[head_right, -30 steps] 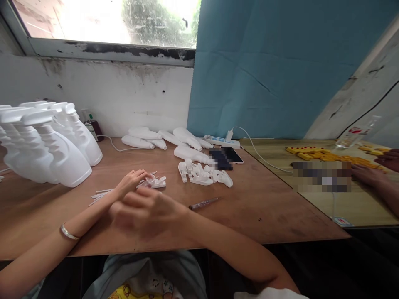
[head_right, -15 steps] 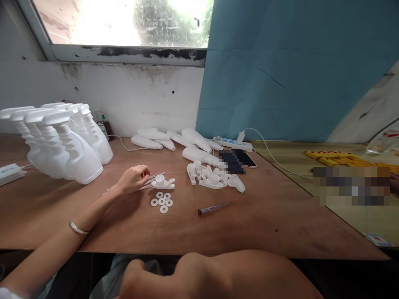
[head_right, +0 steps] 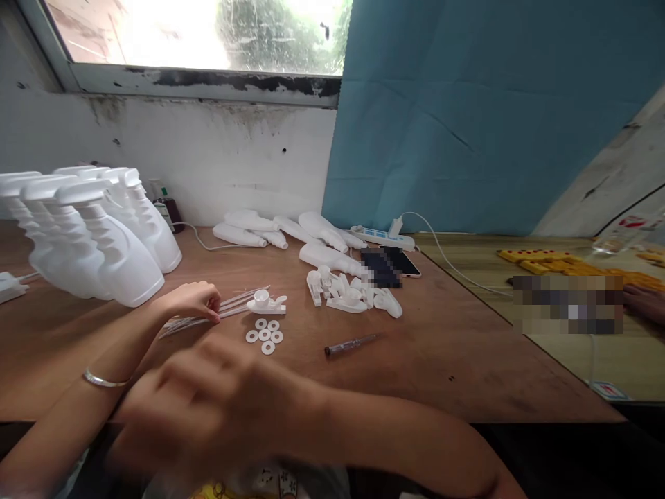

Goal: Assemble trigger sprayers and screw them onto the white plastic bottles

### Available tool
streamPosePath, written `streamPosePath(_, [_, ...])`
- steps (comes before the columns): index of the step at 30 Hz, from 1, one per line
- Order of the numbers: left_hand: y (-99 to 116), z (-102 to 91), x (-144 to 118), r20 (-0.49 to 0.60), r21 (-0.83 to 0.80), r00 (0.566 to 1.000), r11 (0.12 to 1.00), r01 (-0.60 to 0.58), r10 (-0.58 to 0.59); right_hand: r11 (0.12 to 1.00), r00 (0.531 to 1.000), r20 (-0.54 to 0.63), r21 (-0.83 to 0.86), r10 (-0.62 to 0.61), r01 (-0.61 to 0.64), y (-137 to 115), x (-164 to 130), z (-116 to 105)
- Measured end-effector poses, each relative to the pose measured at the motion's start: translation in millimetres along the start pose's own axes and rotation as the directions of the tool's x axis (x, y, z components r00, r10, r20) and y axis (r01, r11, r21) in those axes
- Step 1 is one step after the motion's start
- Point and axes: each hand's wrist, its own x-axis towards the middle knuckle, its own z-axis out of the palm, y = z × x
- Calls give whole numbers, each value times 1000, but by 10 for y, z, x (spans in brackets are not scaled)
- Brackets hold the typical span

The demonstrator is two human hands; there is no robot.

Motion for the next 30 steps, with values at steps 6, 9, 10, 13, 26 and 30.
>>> streamPosePath(6, [-108, -117, -57, -95, -98, 995, 995, -28, 18, 859, 862, -13, -73, 507, -507, 793, -270, 238])
streamPosePath(9, [-145, -189, -67, -221, -199, 975, 976, -85, 40, 697, 690, 166, 22, 705, -717, 1014, -529, 440])
streamPosePath(10, [-127, -196, -56, -315, -288, 948, 948, -138, 42, 668, 660, 203, 36, 723, -743, 1038, -579, 481])
streamPosePath(13, [18, -145, 8, -618, -579, 785, 704, -412, -50, 649, 644, 260, 77, 720, -757, 1024, -622, 542])
streamPosePath(26, [360, 123, 78, -734, -639, 673, 425, -642, -88, 702, 690, 292, 82, 662, -708, 900, -641, 716])
streamPosePath(30, [357, 105, 70, -736, -636, 670, 440, -634, -97, 704, 689, 292, 69, 663, -707, 904, -633, 705])
